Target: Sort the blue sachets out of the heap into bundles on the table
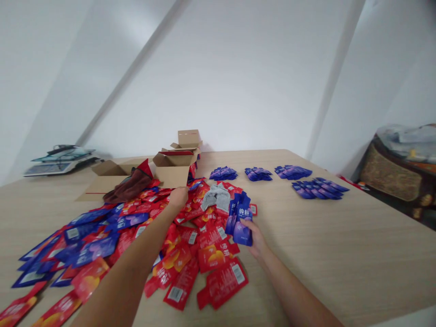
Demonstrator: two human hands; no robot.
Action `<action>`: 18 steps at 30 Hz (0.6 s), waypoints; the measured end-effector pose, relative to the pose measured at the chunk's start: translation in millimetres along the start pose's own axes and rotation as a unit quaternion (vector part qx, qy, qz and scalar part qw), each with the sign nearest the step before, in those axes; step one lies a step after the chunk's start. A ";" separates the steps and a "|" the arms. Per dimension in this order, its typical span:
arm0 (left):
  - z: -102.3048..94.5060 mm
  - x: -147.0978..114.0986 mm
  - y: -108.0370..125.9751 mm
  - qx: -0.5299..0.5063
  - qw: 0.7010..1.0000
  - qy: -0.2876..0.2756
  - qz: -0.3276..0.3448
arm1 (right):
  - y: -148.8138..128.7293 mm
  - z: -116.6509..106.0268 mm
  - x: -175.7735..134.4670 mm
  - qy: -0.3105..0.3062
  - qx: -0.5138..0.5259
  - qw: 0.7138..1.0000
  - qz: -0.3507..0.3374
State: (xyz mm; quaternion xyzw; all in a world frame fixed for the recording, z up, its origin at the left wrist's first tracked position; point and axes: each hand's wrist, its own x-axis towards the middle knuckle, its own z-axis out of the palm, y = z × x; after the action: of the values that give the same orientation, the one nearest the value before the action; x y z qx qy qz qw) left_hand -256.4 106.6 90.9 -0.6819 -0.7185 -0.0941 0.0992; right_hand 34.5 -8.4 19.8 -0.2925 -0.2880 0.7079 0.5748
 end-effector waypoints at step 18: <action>-19.3 -51.3 95.5 -0.676 0.706 -0.188 0.098 | 1.6 10.2 -19.6 -0.058 -0.073 0.996 0.014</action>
State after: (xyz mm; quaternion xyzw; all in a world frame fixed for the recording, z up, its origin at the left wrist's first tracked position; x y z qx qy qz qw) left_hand -158.1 57.0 95.5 -0.6367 -0.3952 -0.4140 -0.5167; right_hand 29.2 -28.7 27.0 -0.2960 -0.3672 0.7086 0.5248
